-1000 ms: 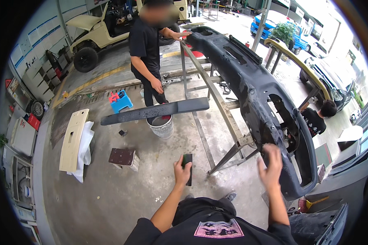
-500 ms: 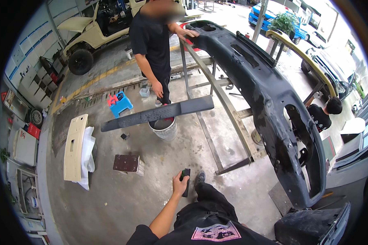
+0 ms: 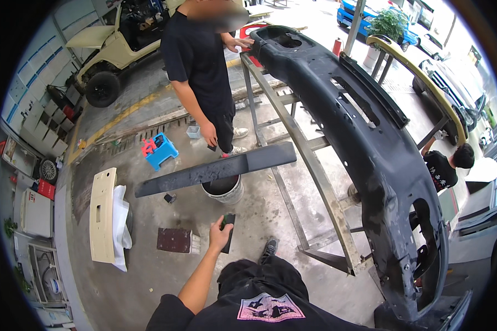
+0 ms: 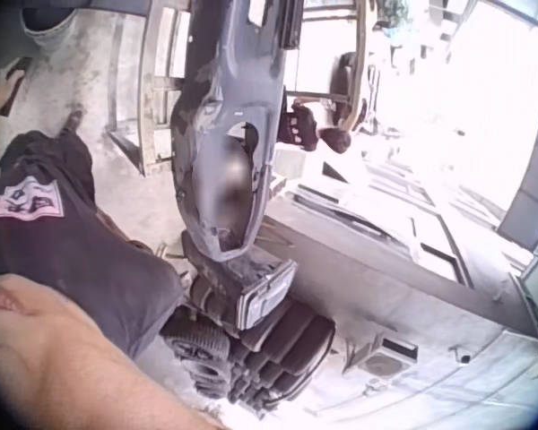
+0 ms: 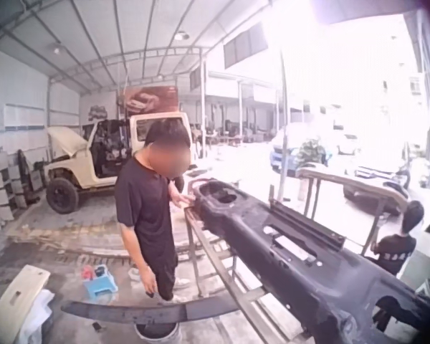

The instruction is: The person sands a black car bumper with a green sanding block, repeatedly dipping the block into a bucket of water and continuing to sand different sections of the bumper. The bumper is mounted on a metal stand in a workshop.

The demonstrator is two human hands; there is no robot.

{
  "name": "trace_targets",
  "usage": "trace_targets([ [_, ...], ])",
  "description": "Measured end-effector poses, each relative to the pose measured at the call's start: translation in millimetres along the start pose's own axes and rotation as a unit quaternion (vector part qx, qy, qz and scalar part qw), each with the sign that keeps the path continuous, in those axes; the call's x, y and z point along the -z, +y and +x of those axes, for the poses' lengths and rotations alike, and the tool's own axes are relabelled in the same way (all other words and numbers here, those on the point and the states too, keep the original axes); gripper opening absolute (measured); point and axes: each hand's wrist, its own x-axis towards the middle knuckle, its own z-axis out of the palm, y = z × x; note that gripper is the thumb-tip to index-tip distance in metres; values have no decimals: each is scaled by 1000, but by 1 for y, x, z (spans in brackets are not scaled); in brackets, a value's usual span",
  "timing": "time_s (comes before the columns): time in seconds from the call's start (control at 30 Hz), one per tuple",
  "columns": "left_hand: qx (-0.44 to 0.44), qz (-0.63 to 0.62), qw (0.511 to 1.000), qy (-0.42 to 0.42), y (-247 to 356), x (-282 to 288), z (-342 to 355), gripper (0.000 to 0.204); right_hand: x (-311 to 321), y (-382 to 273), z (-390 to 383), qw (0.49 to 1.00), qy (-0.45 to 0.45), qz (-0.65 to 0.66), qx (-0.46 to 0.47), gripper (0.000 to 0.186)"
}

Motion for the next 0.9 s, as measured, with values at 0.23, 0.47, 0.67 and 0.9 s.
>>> trace_targets([
  [0.23,62,-93,992,-51,-35,20,91,64,-61,-51,8,998,45,31,-29,36],
  [0.47,42,-80,979,-181,-48,46,182,66,-161,-62,-29,985,104,64,-124,35],
  [0.67,32,-17,968,-248,-100,52,256,71,-262,-93,-71,984,95,79,-131,35],
  [0.9,15,90,953,-288,-116,58,272,71,-289,-84,-98,984,62,41,-165,35],
])
